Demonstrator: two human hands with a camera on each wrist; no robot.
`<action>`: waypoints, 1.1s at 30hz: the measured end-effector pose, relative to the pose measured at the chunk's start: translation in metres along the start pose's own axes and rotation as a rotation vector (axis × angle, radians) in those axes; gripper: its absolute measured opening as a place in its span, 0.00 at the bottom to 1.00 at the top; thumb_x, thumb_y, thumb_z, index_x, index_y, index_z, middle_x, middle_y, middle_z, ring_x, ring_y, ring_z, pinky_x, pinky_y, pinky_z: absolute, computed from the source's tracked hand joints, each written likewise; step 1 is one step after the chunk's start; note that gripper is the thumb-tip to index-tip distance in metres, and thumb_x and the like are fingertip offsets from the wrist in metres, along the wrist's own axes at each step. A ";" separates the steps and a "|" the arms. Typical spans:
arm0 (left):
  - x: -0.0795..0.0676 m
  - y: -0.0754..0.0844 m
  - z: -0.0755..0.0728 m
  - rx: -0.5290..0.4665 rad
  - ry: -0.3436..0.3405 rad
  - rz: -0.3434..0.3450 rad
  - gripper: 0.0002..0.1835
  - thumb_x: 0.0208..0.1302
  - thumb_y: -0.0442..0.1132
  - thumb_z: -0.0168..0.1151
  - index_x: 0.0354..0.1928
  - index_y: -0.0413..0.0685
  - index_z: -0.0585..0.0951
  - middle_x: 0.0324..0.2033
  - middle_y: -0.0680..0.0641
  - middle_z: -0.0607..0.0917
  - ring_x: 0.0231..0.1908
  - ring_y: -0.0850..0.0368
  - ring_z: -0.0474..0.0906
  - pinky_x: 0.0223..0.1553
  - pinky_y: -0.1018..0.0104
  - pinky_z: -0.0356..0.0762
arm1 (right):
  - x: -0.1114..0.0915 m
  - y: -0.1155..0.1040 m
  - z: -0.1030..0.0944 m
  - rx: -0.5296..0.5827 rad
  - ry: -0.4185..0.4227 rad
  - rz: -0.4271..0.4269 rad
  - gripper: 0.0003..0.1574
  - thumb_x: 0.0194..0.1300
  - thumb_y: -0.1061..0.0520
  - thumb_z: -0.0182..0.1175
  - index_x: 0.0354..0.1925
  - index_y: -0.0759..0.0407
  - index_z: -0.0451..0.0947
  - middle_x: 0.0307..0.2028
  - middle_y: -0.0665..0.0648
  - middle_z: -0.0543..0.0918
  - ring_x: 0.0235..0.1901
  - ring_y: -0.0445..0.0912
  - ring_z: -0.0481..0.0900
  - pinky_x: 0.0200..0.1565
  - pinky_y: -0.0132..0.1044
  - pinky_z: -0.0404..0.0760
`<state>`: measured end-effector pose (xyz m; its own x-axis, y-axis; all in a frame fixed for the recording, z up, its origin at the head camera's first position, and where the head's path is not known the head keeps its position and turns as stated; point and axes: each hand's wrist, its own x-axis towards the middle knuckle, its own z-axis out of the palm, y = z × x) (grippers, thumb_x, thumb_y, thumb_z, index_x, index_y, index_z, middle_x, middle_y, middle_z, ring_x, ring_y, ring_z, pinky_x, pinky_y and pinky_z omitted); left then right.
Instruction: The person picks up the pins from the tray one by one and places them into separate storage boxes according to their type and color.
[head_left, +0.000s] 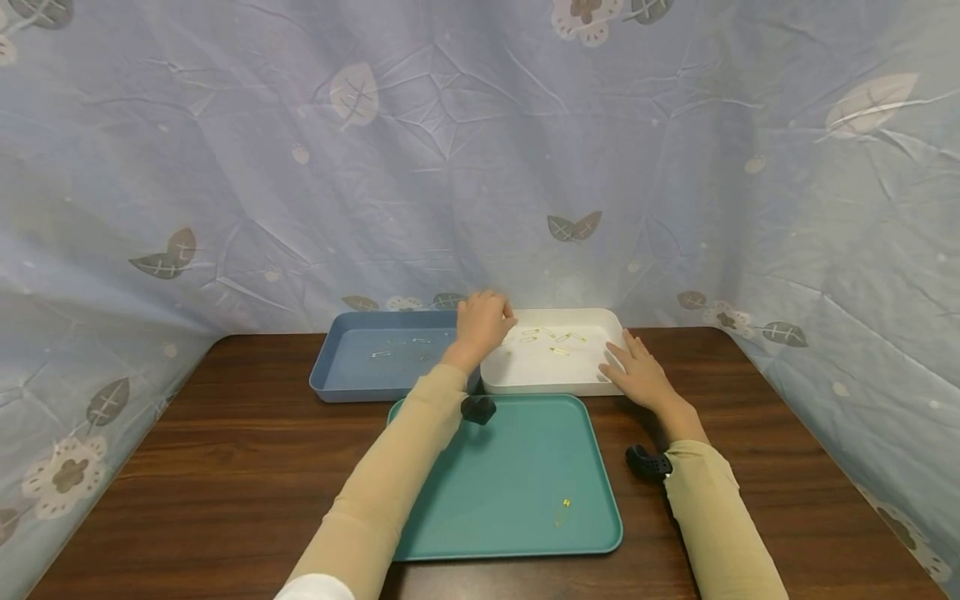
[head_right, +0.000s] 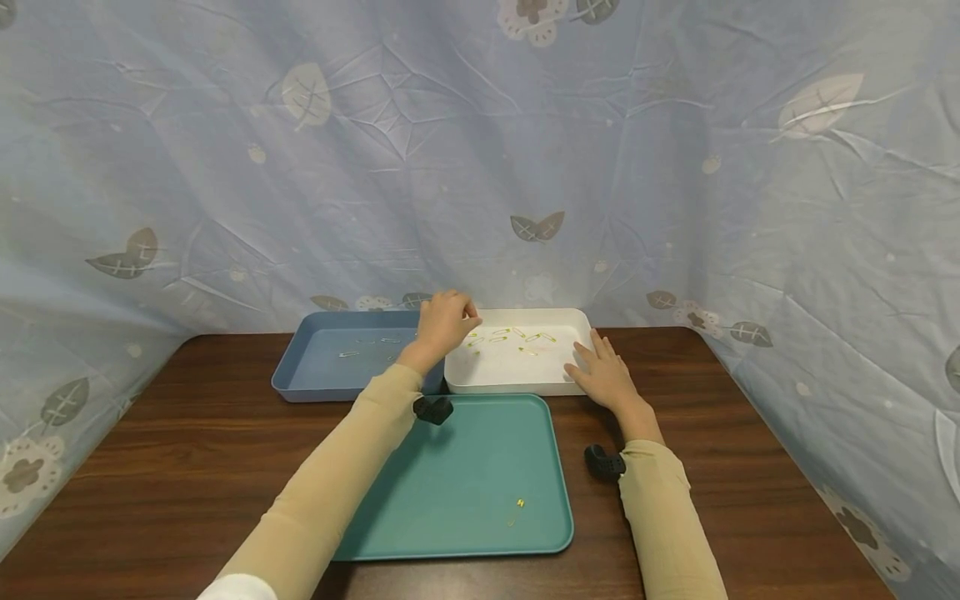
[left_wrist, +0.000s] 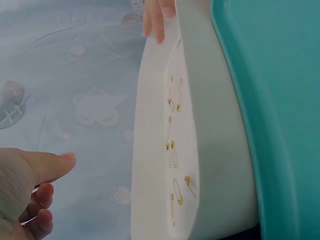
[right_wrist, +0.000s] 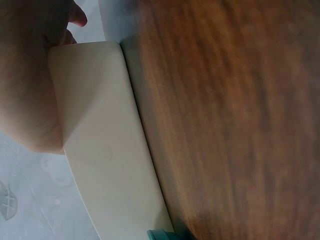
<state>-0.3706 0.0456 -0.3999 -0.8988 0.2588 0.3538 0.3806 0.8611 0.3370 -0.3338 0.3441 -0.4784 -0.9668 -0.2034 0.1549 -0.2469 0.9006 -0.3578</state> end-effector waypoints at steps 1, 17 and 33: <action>-0.001 0.001 -0.001 -0.004 0.000 0.001 0.08 0.67 0.47 0.62 0.37 0.52 0.83 0.41 0.48 0.82 0.44 0.48 0.75 0.50 0.52 0.71 | 0.000 0.000 0.000 -0.001 -0.004 0.001 0.38 0.74 0.44 0.47 0.70 0.69 0.60 0.74 0.76 0.45 0.72 0.74 0.43 0.69 0.69 0.48; -0.036 0.008 -0.024 -0.089 0.001 0.000 0.07 0.65 0.48 0.64 0.34 0.55 0.81 0.33 0.51 0.79 0.37 0.53 0.71 0.40 0.57 0.65 | -0.004 0.004 -0.002 0.010 -0.021 0.009 0.39 0.74 0.43 0.46 0.71 0.68 0.58 0.74 0.75 0.44 0.72 0.74 0.42 0.68 0.71 0.48; -0.093 0.012 -0.039 -0.153 0.029 0.072 0.08 0.63 0.49 0.66 0.32 0.55 0.84 0.29 0.49 0.80 0.30 0.56 0.68 0.34 0.62 0.59 | -0.001 -0.002 -0.002 -0.001 -0.010 0.015 0.38 0.74 0.45 0.47 0.71 0.68 0.59 0.74 0.75 0.44 0.73 0.72 0.42 0.69 0.70 0.48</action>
<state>-0.2744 0.0145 -0.3944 -0.8624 0.3027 0.4056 0.4741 0.7638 0.4380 -0.3318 0.3430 -0.4763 -0.9710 -0.1936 0.1404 -0.2322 0.9038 -0.3595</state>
